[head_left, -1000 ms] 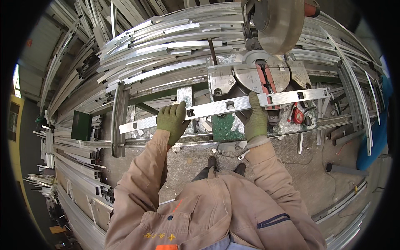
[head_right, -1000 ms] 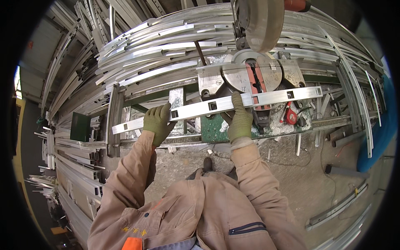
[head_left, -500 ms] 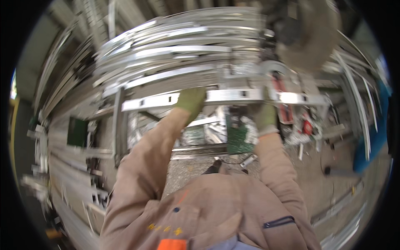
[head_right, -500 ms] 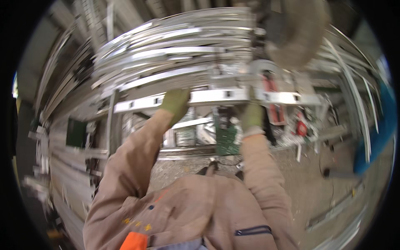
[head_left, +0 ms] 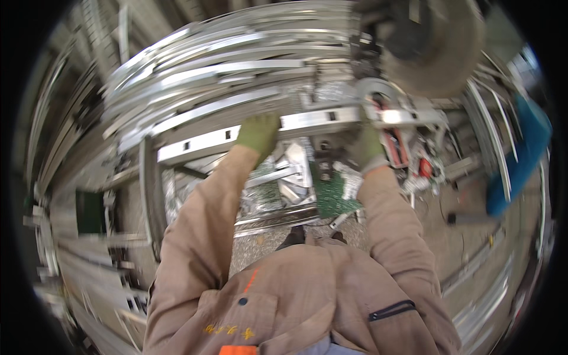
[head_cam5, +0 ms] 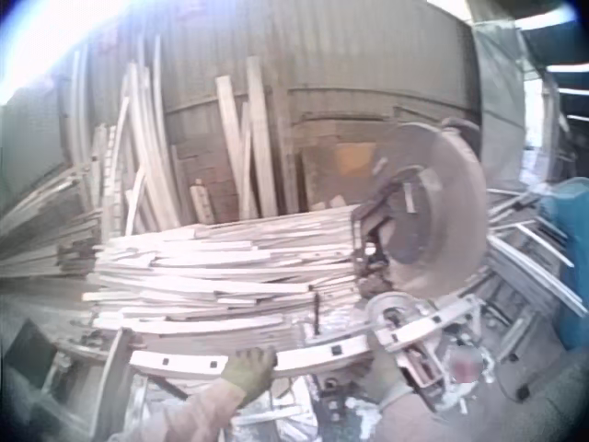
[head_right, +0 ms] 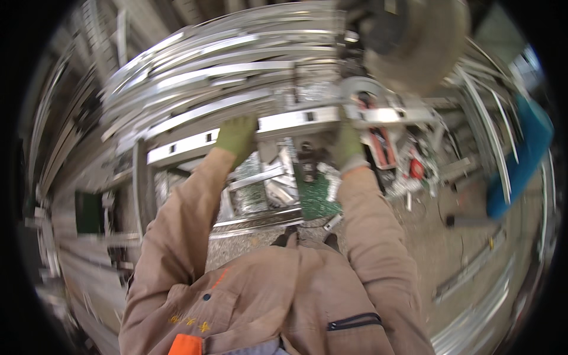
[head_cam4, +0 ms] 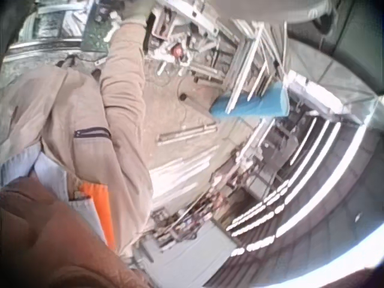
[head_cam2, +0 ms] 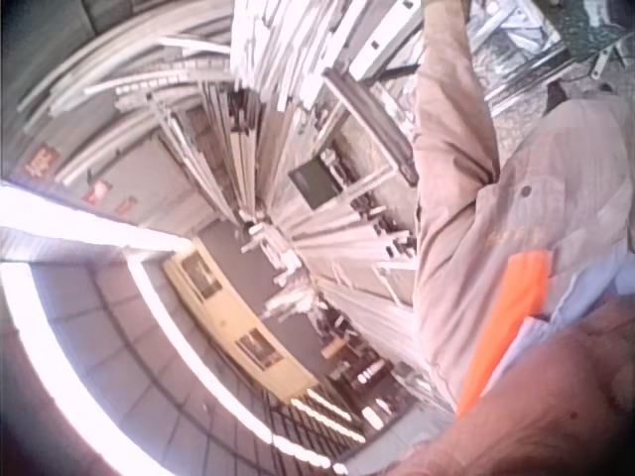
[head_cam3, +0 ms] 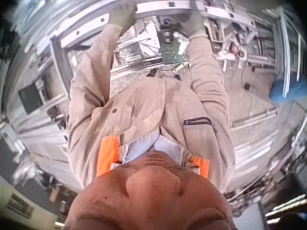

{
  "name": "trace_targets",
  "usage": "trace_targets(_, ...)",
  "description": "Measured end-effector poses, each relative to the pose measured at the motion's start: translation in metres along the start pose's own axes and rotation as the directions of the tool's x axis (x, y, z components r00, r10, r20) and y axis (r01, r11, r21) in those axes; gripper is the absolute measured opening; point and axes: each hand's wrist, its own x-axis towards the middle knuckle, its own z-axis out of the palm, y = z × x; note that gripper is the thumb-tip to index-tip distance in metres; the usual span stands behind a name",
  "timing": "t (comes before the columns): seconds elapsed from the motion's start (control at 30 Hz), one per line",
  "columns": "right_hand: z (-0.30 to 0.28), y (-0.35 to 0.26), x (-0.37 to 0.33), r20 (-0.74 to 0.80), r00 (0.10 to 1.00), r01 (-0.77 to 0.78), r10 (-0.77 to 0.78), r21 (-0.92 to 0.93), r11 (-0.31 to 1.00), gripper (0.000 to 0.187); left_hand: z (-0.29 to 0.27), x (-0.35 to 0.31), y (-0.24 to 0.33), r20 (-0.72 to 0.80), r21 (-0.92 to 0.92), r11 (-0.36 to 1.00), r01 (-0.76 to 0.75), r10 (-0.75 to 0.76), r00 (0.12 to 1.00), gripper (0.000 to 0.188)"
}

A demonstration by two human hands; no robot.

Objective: The person uses a chop saw to cut aluminum profiles into shorter pieces. They repeatedly position a profile on the saw, lower the blade to cut, then remove the cut piece and place it aside. The process is repeated multiple times with different profile lengths.

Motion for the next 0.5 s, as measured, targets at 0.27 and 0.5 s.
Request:
trace_targets(0.27,-0.002,-0.016,-0.051,-0.115,0.988,0.037,-0.104,-0.476,0.878,0.078,0.012,0.023,0.028,-0.082,0.051,0.998,0.035,-0.031,0.996,0.056)
trace_targets(0.5,-0.028,-0.04,-0.067,0.038,0.921,0.305,-0.388,-0.693,0.654,0.041,0.021,0.056,0.052,-0.087,0.154,0.986,0.064,-0.051,0.995,0.049)
